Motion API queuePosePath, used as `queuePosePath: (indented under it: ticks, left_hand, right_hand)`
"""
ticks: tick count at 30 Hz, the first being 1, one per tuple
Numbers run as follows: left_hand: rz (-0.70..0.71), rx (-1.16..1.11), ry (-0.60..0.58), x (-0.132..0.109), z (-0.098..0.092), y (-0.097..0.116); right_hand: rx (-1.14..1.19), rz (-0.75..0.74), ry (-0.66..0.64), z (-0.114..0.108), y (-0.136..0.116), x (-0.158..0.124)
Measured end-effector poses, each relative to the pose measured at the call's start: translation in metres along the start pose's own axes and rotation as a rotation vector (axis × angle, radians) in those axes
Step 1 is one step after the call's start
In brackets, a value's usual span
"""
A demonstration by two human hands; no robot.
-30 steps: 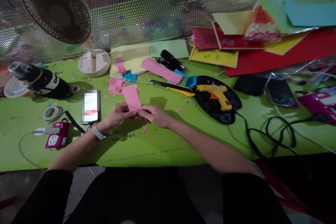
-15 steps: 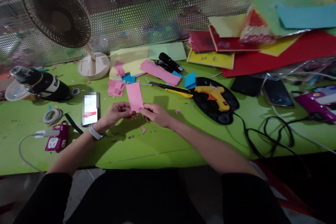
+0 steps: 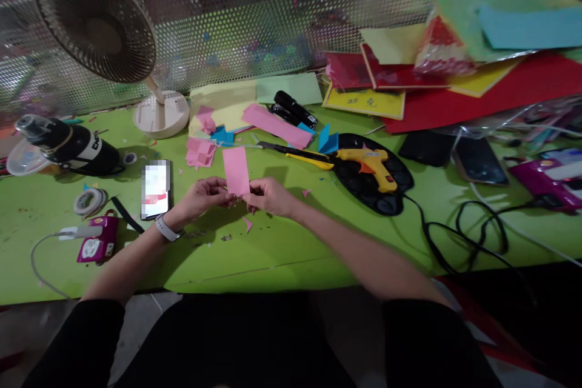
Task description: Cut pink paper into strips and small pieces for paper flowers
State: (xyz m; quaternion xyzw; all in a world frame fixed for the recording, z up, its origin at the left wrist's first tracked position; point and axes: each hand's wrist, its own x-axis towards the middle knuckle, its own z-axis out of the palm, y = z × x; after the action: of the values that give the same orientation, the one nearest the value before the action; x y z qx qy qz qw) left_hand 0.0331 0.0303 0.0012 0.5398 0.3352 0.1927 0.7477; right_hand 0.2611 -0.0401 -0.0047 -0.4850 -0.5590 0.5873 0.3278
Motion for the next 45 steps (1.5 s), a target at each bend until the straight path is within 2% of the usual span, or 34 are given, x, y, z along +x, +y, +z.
queuePosePath:
  ticks: [7,18,21,26,32,34,36,38,40,42,45]
  left_hand:
    - [-0.014,-0.01,0.037,0.002,-0.004,0.003]
    - [-0.018,0.021,-0.011,0.001,-0.009,0.002]
    - [0.011,-0.028,0.024,0.004,-0.009,0.001]
    - [0.061,-0.158,0.147,0.01,-0.012,-0.007]
    - [0.068,-0.101,0.195,0.008,-0.008,-0.006]
    - [0.067,-0.07,0.218,0.007,-0.007,-0.004]
    - [0.058,-0.054,0.226,0.007,-0.007,-0.002]
    - [0.047,-0.044,0.219,0.008,-0.008,-0.002]
    - [0.05,-0.038,0.205,0.01,-0.008,-0.003]
    - [0.062,-0.04,0.192,0.011,-0.009,-0.005]
    - [0.069,-0.033,0.192,0.012,-0.012,-0.008]
  right_hand:
    - [0.026,-0.041,0.021,-0.009,0.002,0.006]
    - [0.037,-0.027,-0.011,-0.013,0.004,0.009]
    - [0.03,-0.018,-0.039,-0.013,0.004,0.009]
    - [-0.013,-0.015,-0.089,-0.012,0.008,0.009]
    - [-0.147,-0.014,-0.133,-0.009,0.001,0.007]
    - [-0.274,-0.06,-0.071,-0.021,-0.005,0.005]
    - [-0.49,-0.129,0.14,-0.045,-0.01,0.002]
    - [-0.769,-0.165,0.427,-0.073,-0.013,-0.002]
    - [-1.057,-0.107,0.572,-0.099,-0.01,-0.005]
    - [-1.285,-0.006,0.587,-0.116,-0.002,-0.007]
    - [-1.437,0.08,0.537,-0.121,0.012,-0.006]
